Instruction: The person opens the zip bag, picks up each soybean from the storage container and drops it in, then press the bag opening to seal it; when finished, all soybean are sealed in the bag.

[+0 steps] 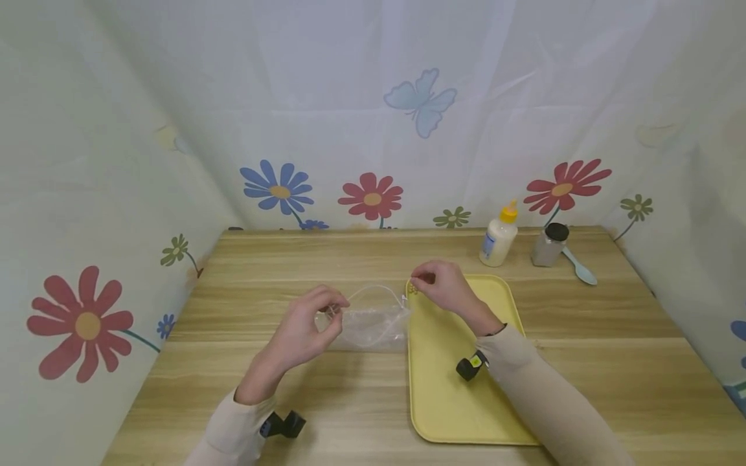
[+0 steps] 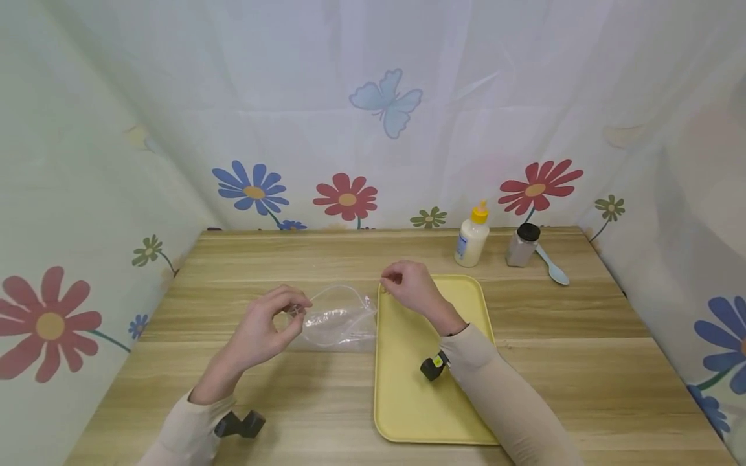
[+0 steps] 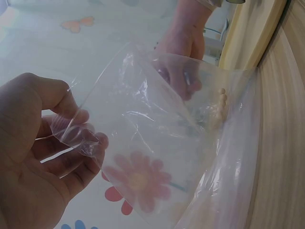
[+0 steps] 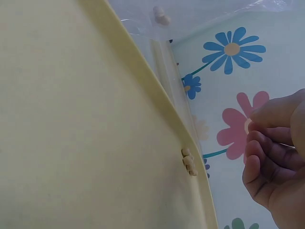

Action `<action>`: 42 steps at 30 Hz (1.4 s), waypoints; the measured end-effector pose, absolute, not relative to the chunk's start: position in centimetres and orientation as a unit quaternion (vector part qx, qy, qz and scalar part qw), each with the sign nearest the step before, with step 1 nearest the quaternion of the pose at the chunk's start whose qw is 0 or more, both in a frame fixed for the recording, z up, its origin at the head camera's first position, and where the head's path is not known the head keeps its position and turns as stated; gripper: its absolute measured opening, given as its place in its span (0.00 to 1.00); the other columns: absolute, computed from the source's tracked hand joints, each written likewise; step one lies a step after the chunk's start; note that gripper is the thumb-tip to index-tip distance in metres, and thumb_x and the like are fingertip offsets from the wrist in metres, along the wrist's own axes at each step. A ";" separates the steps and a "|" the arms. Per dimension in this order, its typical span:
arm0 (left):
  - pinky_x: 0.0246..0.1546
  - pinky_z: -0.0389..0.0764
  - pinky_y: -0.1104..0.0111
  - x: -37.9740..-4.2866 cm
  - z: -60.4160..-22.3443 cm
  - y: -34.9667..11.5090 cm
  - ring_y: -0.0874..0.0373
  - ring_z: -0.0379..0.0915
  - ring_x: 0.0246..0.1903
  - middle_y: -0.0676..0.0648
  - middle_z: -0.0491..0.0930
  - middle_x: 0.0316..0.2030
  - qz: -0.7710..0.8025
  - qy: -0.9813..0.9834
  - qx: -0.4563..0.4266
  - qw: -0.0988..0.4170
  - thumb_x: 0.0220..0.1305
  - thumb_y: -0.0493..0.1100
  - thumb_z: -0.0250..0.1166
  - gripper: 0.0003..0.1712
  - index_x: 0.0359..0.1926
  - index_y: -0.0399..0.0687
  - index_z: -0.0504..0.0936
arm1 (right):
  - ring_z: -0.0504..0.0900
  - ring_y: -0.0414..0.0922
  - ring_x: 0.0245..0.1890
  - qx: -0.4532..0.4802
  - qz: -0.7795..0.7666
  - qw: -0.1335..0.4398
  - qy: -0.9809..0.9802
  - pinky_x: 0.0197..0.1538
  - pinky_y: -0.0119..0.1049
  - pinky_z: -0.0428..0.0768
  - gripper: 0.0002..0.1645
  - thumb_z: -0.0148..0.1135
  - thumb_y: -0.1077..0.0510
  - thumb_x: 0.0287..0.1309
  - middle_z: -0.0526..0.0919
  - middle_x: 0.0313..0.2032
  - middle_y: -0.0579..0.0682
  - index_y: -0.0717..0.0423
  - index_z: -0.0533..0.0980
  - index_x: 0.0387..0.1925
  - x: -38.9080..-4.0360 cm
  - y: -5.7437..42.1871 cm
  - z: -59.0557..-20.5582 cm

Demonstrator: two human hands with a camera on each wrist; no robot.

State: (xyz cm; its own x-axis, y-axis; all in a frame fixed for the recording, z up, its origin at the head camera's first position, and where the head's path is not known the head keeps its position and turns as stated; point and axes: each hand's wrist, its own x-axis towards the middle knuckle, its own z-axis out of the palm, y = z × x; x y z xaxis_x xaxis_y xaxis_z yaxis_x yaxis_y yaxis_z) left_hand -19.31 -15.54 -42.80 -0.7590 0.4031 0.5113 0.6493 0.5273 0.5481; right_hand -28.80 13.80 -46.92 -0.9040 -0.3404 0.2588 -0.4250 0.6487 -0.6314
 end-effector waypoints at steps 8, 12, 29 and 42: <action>0.35 0.82 0.67 -19.4 -42.7 -15.5 0.65 0.76 0.33 0.55 0.79 0.35 -0.376 -0.862 -0.301 0.159 0.54 0.32 0.63 0.11 0.39 0.47 0.82 | 0.80 0.41 0.32 0.202 0.343 0.028 -0.917 0.38 0.35 0.81 0.07 0.65 0.57 0.58 0.85 0.32 0.47 0.55 0.85 0.35 -29.4 13.5 -47.3; 0.35 0.83 0.67 -19.4 -42.7 -15.5 0.66 0.76 0.33 0.56 0.79 0.35 -0.379 -0.863 -0.296 0.156 0.54 0.32 0.63 0.11 0.39 0.47 0.82 | 0.79 0.41 0.32 0.197 0.332 0.018 -0.922 0.37 0.34 0.80 0.06 0.66 0.57 0.58 0.85 0.31 0.46 0.54 0.85 0.34 -29.6 13.5 -47.6; 0.35 0.83 0.66 -19.3 -42.6 -15.6 0.66 0.76 0.33 0.55 0.80 0.36 -0.374 -0.865 -0.295 0.156 0.54 0.32 0.63 0.11 0.39 0.48 0.82 | 0.81 0.40 0.29 0.211 0.285 -0.002 -0.935 0.36 0.32 0.81 0.05 0.67 0.59 0.56 0.86 0.29 0.48 0.56 0.85 0.31 -30.6 13.5 -48.7; 0.35 0.83 0.64 -19.3 -42.7 -15.6 0.66 0.76 0.33 0.56 0.79 0.35 -0.374 -0.866 -0.294 0.155 0.55 0.32 0.62 0.11 0.39 0.48 0.82 | 0.81 0.41 0.28 0.210 0.261 -0.012 -0.942 0.37 0.34 0.82 0.03 0.68 0.60 0.53 0.86 0.28 0.48 0.56 0.84 0.28 -30.7 13.3 -48.9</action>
